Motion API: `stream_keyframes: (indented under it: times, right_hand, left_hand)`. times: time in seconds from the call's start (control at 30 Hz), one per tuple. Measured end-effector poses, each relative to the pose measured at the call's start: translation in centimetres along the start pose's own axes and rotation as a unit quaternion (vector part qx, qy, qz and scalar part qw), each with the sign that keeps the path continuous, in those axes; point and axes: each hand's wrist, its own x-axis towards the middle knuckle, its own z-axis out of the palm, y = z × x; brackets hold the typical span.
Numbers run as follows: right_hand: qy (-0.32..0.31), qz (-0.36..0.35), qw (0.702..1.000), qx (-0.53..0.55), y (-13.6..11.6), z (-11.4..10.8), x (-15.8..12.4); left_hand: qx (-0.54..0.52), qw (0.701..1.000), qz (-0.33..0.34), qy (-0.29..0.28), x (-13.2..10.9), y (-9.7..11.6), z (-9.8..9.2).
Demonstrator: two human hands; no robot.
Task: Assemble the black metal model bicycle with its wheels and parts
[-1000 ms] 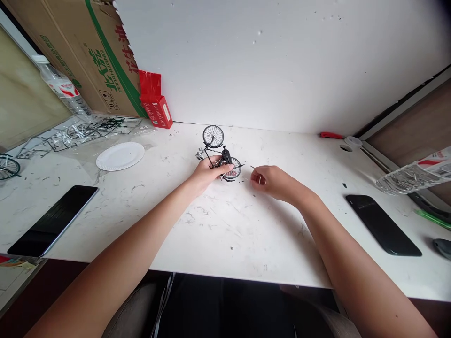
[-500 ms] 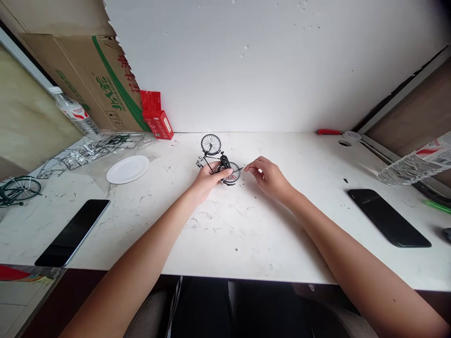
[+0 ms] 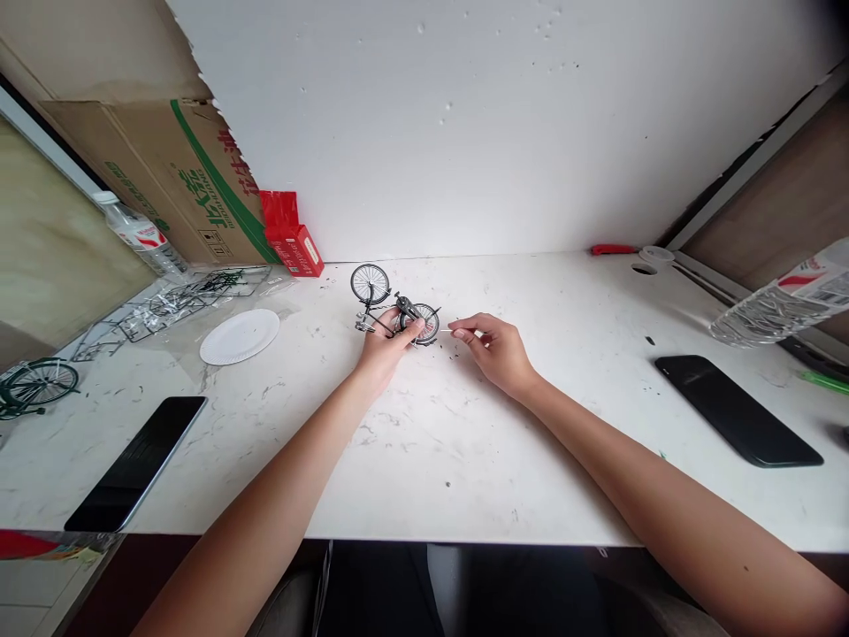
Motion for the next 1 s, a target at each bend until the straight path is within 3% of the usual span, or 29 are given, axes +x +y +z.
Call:
stream_keyframes:
  times: [0.23,0.43,0.8,1.0]
  right_hand:
    - [0.007,0.019,0.999,0.031,-0.09,0.28,-0.21]
    - [-0.014,0.022,0.999,0.023,-0.3,0.49,-0.27]
    - [-0.037,0.048,0.998,0.017,0.12,0.53,-0.23]
    - [-0.028,0.036,0.999,0.029,-0.06,0.41,-0.23]
  left_hand:
    - [-0.026,1.0,-0.01,0.008,-0.42,0.55,0.44]
    - [-0.039,0.997,0.004,-0.068,-0.67,0.59,0.62]
    - [-0.069,0.989,-0.061,-0.117,-0.4,0.47,-0.09]
    - [-0.076,0.991,-0.06,-0.096,-0.48,0.22,-0.19]
